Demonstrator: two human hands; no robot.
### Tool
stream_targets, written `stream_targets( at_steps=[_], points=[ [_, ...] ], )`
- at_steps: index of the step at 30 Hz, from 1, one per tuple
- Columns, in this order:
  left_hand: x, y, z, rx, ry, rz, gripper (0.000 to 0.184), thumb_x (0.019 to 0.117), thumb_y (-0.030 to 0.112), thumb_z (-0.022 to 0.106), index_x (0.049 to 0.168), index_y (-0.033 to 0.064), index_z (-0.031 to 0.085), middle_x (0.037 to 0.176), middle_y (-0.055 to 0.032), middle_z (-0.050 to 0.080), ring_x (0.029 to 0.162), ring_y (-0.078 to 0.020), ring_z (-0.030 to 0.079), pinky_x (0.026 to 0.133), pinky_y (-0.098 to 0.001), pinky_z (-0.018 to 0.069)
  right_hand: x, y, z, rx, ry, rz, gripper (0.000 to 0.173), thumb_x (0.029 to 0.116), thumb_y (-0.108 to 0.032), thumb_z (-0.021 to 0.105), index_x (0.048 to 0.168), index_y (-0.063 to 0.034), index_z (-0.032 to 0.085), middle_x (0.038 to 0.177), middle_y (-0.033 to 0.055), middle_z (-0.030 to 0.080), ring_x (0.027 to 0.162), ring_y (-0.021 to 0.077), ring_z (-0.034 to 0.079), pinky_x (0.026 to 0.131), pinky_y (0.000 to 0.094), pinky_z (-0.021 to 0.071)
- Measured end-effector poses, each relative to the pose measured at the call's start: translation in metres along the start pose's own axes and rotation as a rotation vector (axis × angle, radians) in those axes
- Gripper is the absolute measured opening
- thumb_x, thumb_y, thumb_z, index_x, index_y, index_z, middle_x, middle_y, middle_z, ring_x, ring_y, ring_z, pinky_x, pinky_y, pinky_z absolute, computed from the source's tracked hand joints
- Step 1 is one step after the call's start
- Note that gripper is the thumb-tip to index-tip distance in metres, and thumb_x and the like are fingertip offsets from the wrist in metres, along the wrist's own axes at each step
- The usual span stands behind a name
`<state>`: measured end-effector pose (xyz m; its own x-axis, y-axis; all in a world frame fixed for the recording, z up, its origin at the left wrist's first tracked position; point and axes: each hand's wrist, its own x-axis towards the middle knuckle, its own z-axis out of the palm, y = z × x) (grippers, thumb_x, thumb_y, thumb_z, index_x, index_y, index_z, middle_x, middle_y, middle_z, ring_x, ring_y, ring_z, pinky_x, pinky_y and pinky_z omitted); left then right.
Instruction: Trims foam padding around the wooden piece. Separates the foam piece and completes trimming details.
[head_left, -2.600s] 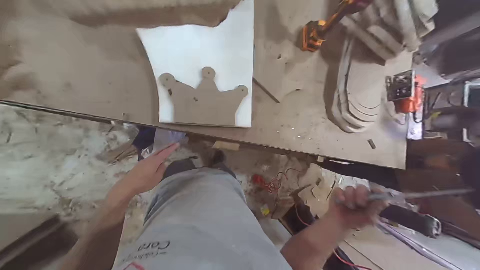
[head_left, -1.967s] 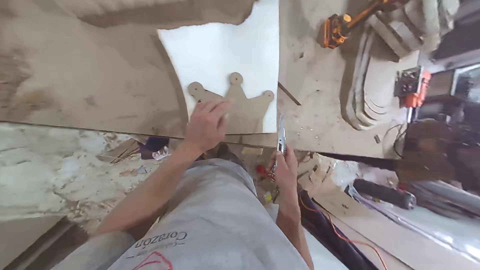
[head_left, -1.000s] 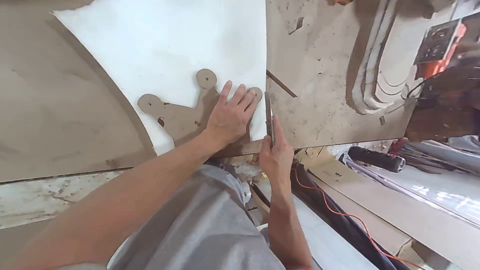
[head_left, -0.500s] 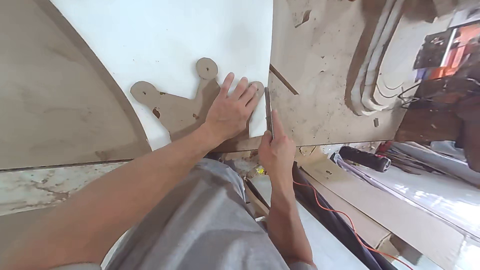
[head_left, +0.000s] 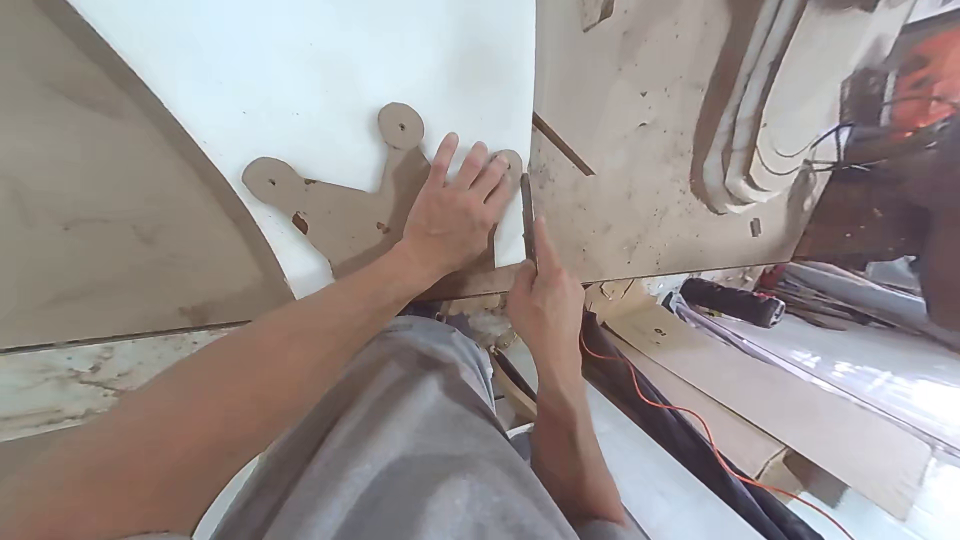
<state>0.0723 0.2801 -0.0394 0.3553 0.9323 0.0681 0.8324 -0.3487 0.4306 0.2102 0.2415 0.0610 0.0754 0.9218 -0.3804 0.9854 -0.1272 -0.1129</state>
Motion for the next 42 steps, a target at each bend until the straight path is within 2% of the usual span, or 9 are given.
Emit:
stream_targets(
  at_steps=[3,8,11,17,20,31,34,37,42],
  points=[
    [-0.001,0.001,0.001,0.004,-0.007,0.013,0.043,0.1006,0.007,0.046,0.141,0.0117,0.058,0.155,-0.0088,0.049,0.147,-0.0362,0.039,0.121,-0.0662,0.0173,0.008,-0.006,0.002,0.049,-0.037,0.056,0.059,0.1009,-0.015,0.05,0.159,-0.0184,0.042,0.089,0.0153,0.072,0.076,0.0328,0.07,0.067,0.0532,0.0561],
    [0.0,-0.002,-0.001,0.006,-0.003,0.008,0.047,0.0982,0.006,0.048,0.143,0.0131,0.057,0.156,-0.0083,0.049,0.148,-0.0355,0.039,0.121,-0.066,0.016,0.002,-0.014,-0.002,0.124,-0.042,0.081,0.058,0.0999,-0.014,0.051,0.157,-0.0165,0.044,0.08,0.0118,0.07,0.07,0.028,0.068,0.065,0.0496,0.055],
    [-0.003,0.0,0.004,0.007,0.022,0.025,0.041,0.1039,0.007,0.044,0.141,0.0143,0.058,0.154,-0.0067,0.051,0.145,-0.0357,0.042,0.119,-0.0664,0.0182,0.005,-0.025,-0.002,0.114,-0.094,0.132,0.058,0.1019,-0.016,0.05,0.159,-0.0168,0.04,0.083,0.0136,0.07,0.072,0.0307,0.068,0.062,0.0521,0.0555],
    [-0.004,-0.001,0.002,-0.041,0.017,0.016,0.039,0.103,0.009,0.046,0.139,0.015,0.06,0.153,-0.0055,0.053,0.146,-0.0362,0.041,0.119,-0.0682,0.0175,-0.001,-0.03,-0.004,0.13,-0.108,0.162,0.058,0.1015,-0.016,0.051,0.158,-0.0164,0.041,0.08,0.0124,0.069,0.069,0.0294,0.068,0.06,0.0512,0.0548],
    [-0.001,-0.002,-0.002,-0.05,0.008,0.011,0.042,0.1003,0.009,0.044,0.138,0.0153,0.062,0.154,-0.0042,0.052,0.147,-0.0356,0.039,0.119,-0.0691,0.0142,-0.01,-0.028,-0.008,0.131,-0.137,0.196,0.06,0.1011,-0.017,0.052,0.16,-0.0205,0.04,0.081,0.0112,0.069,0.073,0.0288,0.068,0.065,0.0507,0.0551],
    [-0.001,-0.001,-0.001,-0.035,-0.006,0.002,0.04,0.1036,0.01,0.043,0.138,0.015,0.062,0.154,-0.0031,0.052,0.147,-0.034,0.04,0.12,-0.0687,0.0139,-0.016,-0.034,-0.004,0.08,-0.165,0.17,0.059,0.1008,-0.017,0.051,0.159,-0.0188,0.04,0.083,0.0116,0.069,0.076,0.0295,0.069,0.066,0.0503,0.0555],
    [0.002,-0.002,-0.003,-0.047,-0.013,0.0,0.043,0.1,0.011,0.043,0.139,0.0145,0.061,0.155,-0.0039,0.051,0.148,-0.035,0.038,0.12,-0.0703,0.0126,-0.027,-0.028,-0.005,0.06,-0.138,0.132,0.06,0.0996,-0.016,0.05,0.159,-0.0172,0.042,0.081,0.0104,0.069,0.072,0.0266,0.068,0.066,0.0466,0.055],
    [-0.003,0.001,-0.001,-0.037,-0.006,0.003,0.041,0.1015,0.01,0.045,0.138,0.0148,0.062,0.154,-0.0034,0.052,0.147,-0.0346,0.04,0.119,-0.0696,0.0142,-0.025,-0.031,-0.005,0.076,-0.171,0.158,0.059,0.0996,-0.015,0.05,0.158,-0.0179,0.042,0.082,0.0118,0.07,0.075,0.0297,0.069,0.067,0.0507,0.0553],
    [0.001,-0.003,-0.001,-0.03,0.013,-0.005,0.044,0.099,0.011,0.044,0.138,0.0151,0.062,0.154,-0.003,0.053,0.148,-0.0342,0.039,0.12,-0.0691,0.0122,-0.032,-0.025,-0.004,0.083,-0.153,0.129,0.059,0.0984,-0.015,0.05,0.157,-0.0161,0.045,0.082,0.0112,0.071,0.075,0.0275,0.069,0.069,0.048,0.0551]
  ],
)
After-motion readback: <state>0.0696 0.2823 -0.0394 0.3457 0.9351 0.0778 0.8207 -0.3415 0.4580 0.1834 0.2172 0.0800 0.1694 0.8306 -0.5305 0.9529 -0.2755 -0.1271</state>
